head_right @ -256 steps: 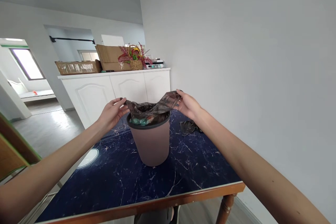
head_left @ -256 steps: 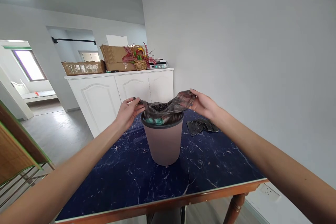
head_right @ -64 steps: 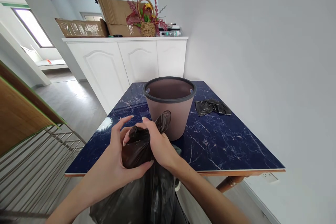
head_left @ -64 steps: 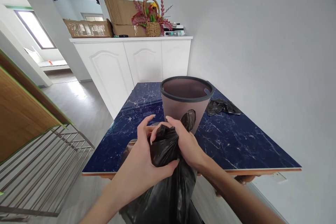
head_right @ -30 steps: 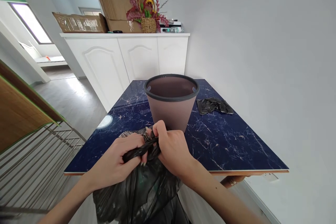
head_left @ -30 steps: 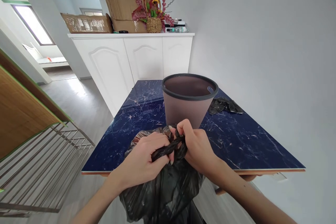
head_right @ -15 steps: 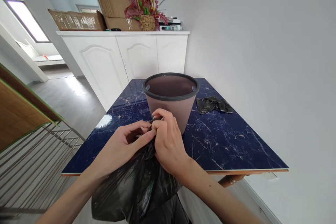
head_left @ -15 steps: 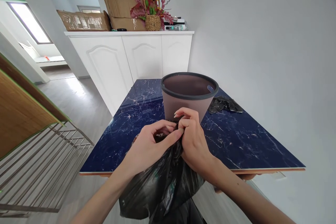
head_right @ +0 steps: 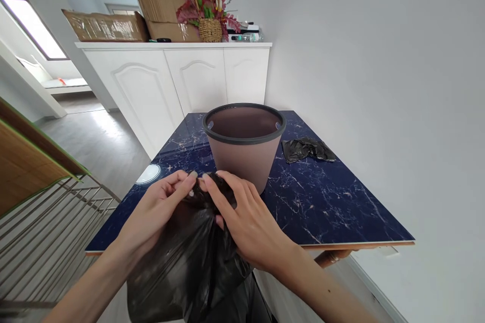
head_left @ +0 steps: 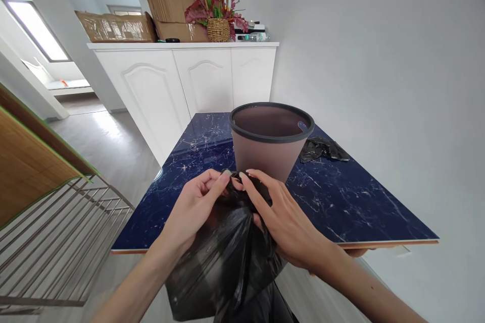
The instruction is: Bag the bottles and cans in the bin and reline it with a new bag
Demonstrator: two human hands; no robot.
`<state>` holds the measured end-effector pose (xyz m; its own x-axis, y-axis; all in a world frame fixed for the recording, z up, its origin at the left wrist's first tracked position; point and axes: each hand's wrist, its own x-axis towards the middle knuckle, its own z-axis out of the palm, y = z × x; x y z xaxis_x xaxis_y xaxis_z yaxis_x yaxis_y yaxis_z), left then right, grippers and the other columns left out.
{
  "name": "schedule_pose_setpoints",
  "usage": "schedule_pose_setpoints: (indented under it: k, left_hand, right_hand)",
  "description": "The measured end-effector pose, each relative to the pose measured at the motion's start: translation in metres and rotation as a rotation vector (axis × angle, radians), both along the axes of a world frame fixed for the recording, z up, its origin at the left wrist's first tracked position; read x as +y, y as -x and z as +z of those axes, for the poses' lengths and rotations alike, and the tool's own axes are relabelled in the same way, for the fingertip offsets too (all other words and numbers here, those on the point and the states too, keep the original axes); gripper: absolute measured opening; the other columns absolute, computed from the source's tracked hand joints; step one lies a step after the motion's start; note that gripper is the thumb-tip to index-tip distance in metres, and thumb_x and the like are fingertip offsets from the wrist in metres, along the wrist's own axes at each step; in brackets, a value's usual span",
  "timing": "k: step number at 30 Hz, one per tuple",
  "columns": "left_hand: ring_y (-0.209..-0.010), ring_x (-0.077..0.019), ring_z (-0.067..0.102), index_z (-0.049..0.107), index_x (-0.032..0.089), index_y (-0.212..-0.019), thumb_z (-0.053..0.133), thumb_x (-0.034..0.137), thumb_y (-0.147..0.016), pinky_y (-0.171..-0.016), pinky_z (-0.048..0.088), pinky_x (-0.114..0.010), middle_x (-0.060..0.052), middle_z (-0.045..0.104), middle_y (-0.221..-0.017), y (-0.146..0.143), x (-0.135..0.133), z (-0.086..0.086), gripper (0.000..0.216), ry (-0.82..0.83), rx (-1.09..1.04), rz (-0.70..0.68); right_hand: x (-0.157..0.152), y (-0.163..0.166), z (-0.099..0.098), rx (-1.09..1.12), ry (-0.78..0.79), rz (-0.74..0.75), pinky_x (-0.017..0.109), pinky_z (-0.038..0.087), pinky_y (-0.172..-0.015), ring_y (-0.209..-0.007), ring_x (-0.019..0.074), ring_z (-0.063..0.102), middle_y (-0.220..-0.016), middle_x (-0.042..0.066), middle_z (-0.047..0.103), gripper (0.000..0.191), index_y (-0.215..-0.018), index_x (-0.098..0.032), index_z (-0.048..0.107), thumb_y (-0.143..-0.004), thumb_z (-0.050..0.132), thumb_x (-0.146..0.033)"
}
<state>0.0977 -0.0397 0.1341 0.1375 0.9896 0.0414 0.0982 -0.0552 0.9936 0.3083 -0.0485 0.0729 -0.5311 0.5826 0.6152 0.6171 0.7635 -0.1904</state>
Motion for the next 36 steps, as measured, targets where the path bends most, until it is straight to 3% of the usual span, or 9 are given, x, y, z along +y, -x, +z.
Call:
schedule_pose_setpoints:
  k: [3,11,17,20,24,26,30,34,36]
  left_hand:
    - [-0.079,-0.0171,0.065,0.066,0.019,-0.087,0.07,0.06,-0.097,-0.071,0.053,-0.026,-0.004,0.073,-0.091,0.013,0.003,-0.01,0.042,0.04,-0.042,-0.007]
    - [-0.065,-0.0122,0.057,0.066,0.019,-0.081,0.075,0.06,-0.093,-0.061,0.048,-0.021,0.0,0.065,-0.077,0.034,0.008,-0.041,0.044,0.006,-0.068,0.141]
    - [-0.068,-0.0134,0.063,0.066,0.019,-0.083,0.076,0.058,-0.093,-0.063,0.052,-0.023,-0.003,0.074,-0.087,0.024,0.008,-0.045,0.042,-0.017,-0.191,0.189]
    - [-0.063,-0.0131,0.063,0.065,0.019,-0.084,0.076,0.057,-0.093,-0.061,0.053,-0.024,-0.002,0.076,-0.09,0.023,0.01,-0.049,0.04,0.004,-0.244,0.199]
    - [-0.053,-0.0106,0.06,0.064,0.02,-0.084,0.077,0.056,-0.093,-0.056,0.053,-0.025,-0.001,0.077,-0.09,0.025,0.014,-0.053,0.039,0.004,-0.267,0.201]
    - [-0.052,-0.0102,0.059,0.064,0.02,-0.084,0.077,0.056,-0.093,-0.056,0.053,-0.025,-0.001,0.077,-0.091,0.025,0.014,-0.054,0.039,-0.002,-0.26,0.205]
    - [-0.059,-0.012,0.062,0.067,0.02,-0.085,0.075,0.055,-0.095,-0.06,0.053,-0.025,-0.003,0.079,-0.096,0.026,0.011,-0.053,0.038,-0.024,-0.211,0.19]
    - [-0.063,-0.0135,0.064,0.07,0.02,-0.086,0.073,0.057,-0.096,-0.069,0.056,-0.028,-0.005,0.08,-0.1,0.028,0.004,-0.045,0.039,-0.054,-0.112,0.138]
    - [-0.075,-0.0175,0.069,0.073,0.021,-0.093,0.072,0.059,-0.095,-0.078,0.056,-0.03,-0.006,0.08,-0.102,0.03,0.002,-0.042,0.039,-0.08,-0.078,0.142]
  right_hand:
    - [-0.01,-0.012,-0.012,-0.035,0.022,-0.009,0.058,0.051,-0.116,-0.154,0.0361,0.041,-0.165,0.023,0.04,0.077,-0.175,-0.026,-0.001,-0.113,0.044,-0.024]
    - [-0.03,-0.027,-0.036,-0.083,0.087,-0.062,0.059,0.05,-0.119,-0.157,0.0349,0.037,-0.166,0.021,0.041,0.071,-0.175,-0.024,0.007,-0.113,0.042,-0.022]
    - [-0.027,-0.018,-0.028,-0.096,0.075,-0.048,0.06,0.046,-0.121,-0.157,0.0349,0.033,-0.166,0.02,0.036,0.066,-0.173,-0.025,0.021,-0.112,0.045,-0.022]
    - [-0.025,-0.006,-0.02,-0.113,0.048,-0.015,0.056,0.048,-0.12,-0.152,0.034,0.039,-0.157,0.02,0.044,0.06,-0.169,-0.021,0.032,-0.111,0.045,-0.017]
    - [-0.018,0.01,-0.014,-0.198,0.065,0.002,0.053,0.052,-0.11,-0.131,0.034,0.052,-0.137,0.019,0.056,0.066,-0.166,-0.016,0.037,-0.102,0.049,-0.005]
    - [-0.012,0.017,-0.014,-0.236,0.066,-0.011,0.05,0.053,-0.104,-0.121,0.0333,0.054,-0.129,0.017,0.059,0.064,-0.159,-0.013,0.045,-0.097,0.049,0.0]
    - [0.002,0.028,-0.016,-0.261,0.054,-0.047,0.045,0.053,-0.089,-0.103,0.0301,0.057,-0.113,0.014,0.063,0.029,-0.129,-0.012,0.062,-0.105,0.048,-0.007]
    - [0.004,0.027,-0.017,-0.269,0.003,-0.022,0.04,0.049,-0.078,-0.089,0.0268,0.057,-0.101,0.01,0.063,0.017,-0.105,-0.015,0.062,-0.107,0.046,-0.009]
    - [-0.002,0.023,-0.015,-0.216,-0.005,0.005,0.039,0.047,-0.075,-0.085,0.0254,0.056,-0.098,0.01,0.062,0.018,-0.101,-0.015,0.059,-0.105,0.045,-0.006]
